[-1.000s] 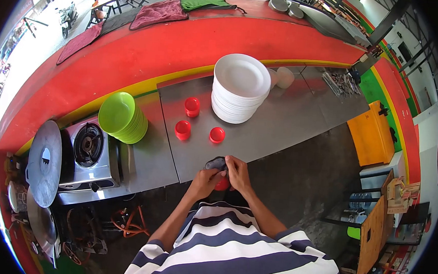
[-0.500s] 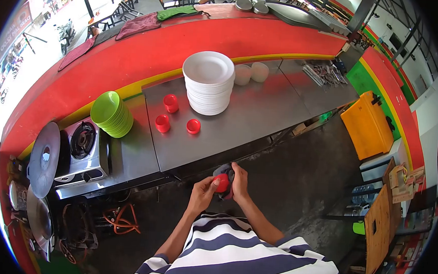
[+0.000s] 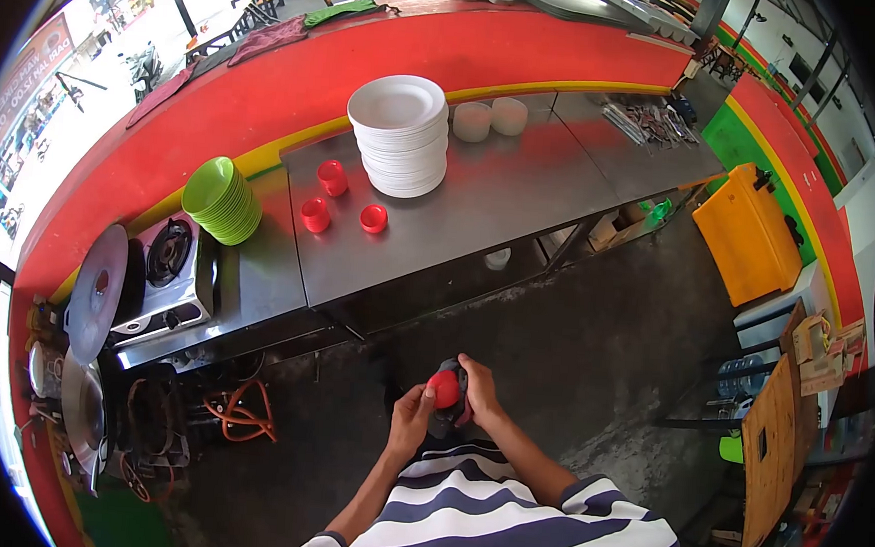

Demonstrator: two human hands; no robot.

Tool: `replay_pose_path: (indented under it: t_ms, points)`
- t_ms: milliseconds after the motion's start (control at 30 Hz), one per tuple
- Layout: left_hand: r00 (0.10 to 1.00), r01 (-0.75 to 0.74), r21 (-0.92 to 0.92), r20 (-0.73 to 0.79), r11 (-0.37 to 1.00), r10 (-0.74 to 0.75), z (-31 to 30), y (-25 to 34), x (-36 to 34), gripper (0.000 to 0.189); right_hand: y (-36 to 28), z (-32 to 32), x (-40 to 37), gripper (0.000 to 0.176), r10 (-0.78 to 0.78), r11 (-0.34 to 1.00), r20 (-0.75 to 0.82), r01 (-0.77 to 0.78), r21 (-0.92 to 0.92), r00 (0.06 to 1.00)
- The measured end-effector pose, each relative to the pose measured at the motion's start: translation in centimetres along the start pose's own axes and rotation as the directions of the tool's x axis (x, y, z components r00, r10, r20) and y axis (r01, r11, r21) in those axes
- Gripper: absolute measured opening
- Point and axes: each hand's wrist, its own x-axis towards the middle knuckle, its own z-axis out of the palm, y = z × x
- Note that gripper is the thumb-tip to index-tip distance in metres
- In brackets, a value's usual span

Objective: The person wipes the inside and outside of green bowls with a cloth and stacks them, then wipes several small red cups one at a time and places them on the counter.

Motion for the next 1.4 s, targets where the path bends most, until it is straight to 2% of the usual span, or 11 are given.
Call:
replay_pose_path:
  t_ms: [100, 200, 300, 400, 533, 767, 867, 967, 1067, 1300, 1400]
  points:
    - [0.999, -0.026, 0.163, 0.044, 0.986, 0.019, -0.6, 1.0, 0.6, 0.042, -0.3, -0.9, -0.5, 0.038, -0.193, 0.939, 0.167, 0.231, -0.254, 0.967]
    - [0.981, 0.049, 0.364, 0.16, 0.93, -0.114, -1.4, 2.8, 0.8, 0.041, -4.6, -0.3, -2.2, 0.036, -0.105, 0.758, 0.354, 0.305, -0.577, 0.929]
    - [0.955, 0.081, 0.362, 0.239, 0.929, -0.177, -1.8, 3.3, 1.2, 0.045, -4.7, -0.4, -1.7, 0.034, -0.106, 0.77, 0.409, 0.335, -0.543, 0.906]
    - [0.98, 0.081, 0.004, 0.179, 0.997, -0.081, -1.5, 1.6, 2.2, 0.043, -2.6, -0.2, -0.1, 0.032, -0.123, 0.965, 0.247, 0.174, -0.196, 0.961]
    - [0.995, -0.027, 0.059, 0.096, 0.998, 0.021, 0.7, 4.1, 2.3, 0.043, -3.7, 0.9, 0.5, 0.03, -0.071, 0.997, 0.068, 0.068, 0.041, 0.995]
    - [0.985, -0.003, 0.322, 0.164, 0.947, -0.053, -2.3, 6.7, 5.6, 0.041, -6.8, 3.3, 0.4, 0.035, -0.239, 0.809, 0.319, 0.37, -0.457, 0.917]
    - [0.984, 0.018, 0.282, 0.167, 0.959, -0.067, -3.1, 6.4, 6.8, 0.039, -6.7, 4.0, 1.5, 0.031, -0.21, 0.877, 0.308, 0.318, -0.36, 0.928]
    - [0.987, -0.03, 0.159, 0.158, 0.987, 0.005, -2.3, 7.7, 7.1, 0.038, -5.3, 4.8, 3.2, 0.028, -0.135, 0.99, 0.079, 0.131, 0.049, 0.988]
    - [0.974, -0.147, 0.171, 0.196, 0.974, 0.113, -0.7, 8.9, 6.6, 0.038, -5.4, 3.6, 4.0, 0.027, -0.106, 0.981, 0.072, 0.092, 0.174, 0.992]
    - [0.932, -0.141, 0.502, 0.358, 0.853, -0.057, -1.7, 10.3, 6.3, 0.035, -7.4, 2.0, 0.6, 0.034, -0.127, 0.875, 0.239, 0.223, -0.431, 0.963]
    - [0.903, -0.102, 0.59, 0.392, 0.801, -0.174, -1.4, 10.8, 5.9, 0.036, -6.6, 1.0, 0.2, 0.035, -0.181, 0.802, 0.323, 0.329, -0.499, 0.929]
